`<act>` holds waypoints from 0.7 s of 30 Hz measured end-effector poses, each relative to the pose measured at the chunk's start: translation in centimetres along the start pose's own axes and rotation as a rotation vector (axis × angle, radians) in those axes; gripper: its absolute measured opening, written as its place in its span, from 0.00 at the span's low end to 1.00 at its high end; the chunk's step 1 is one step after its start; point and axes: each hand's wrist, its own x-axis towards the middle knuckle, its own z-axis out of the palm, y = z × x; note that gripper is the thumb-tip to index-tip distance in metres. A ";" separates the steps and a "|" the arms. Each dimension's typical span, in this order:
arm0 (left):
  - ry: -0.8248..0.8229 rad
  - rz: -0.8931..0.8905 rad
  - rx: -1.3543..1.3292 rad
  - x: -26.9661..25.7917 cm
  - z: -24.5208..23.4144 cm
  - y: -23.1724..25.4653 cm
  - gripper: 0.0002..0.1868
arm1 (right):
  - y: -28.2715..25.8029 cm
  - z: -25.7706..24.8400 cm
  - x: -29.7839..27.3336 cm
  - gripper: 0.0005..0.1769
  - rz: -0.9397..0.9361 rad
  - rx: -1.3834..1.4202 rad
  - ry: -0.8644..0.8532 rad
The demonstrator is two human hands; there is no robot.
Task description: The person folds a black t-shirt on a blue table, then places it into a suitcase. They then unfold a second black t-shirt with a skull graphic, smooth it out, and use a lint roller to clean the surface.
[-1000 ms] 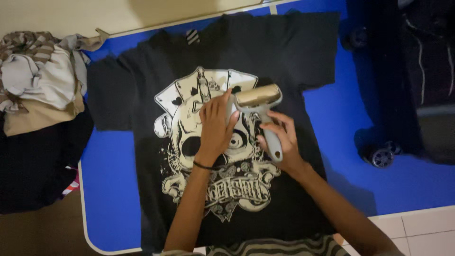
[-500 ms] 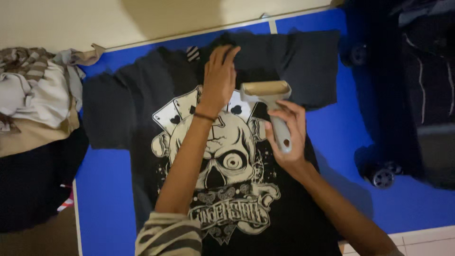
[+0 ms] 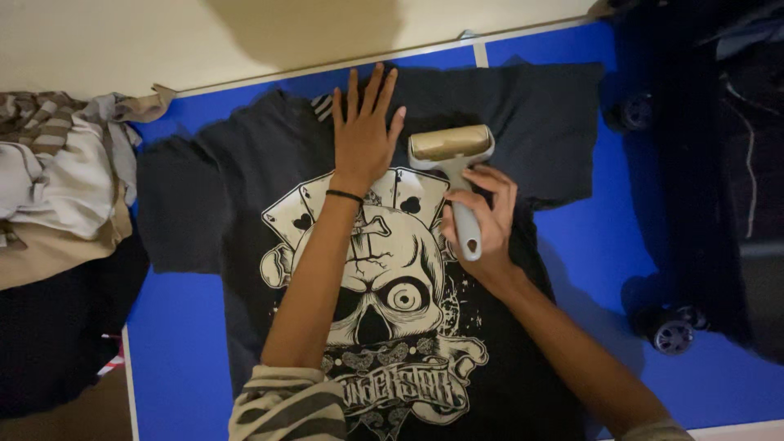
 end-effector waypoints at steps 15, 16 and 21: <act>0.052 0.121 -0.119 -0.7 -1.3 0.4 0.35 | 2.6 2.8 10.1 0.13 0.076 0.269 -0.013; 0.031 0.145 -0.165 -0.5 -1.5 0.3 0.36 | 2.2 2.3 9.8 0.14 0.058 0.253 -0.020; 0.012 0.152 -0.242 -0.7 -1.8 -0.1 0.31 | -0.8 -1.8 5.8 0.14 0.112 0.170 -0.159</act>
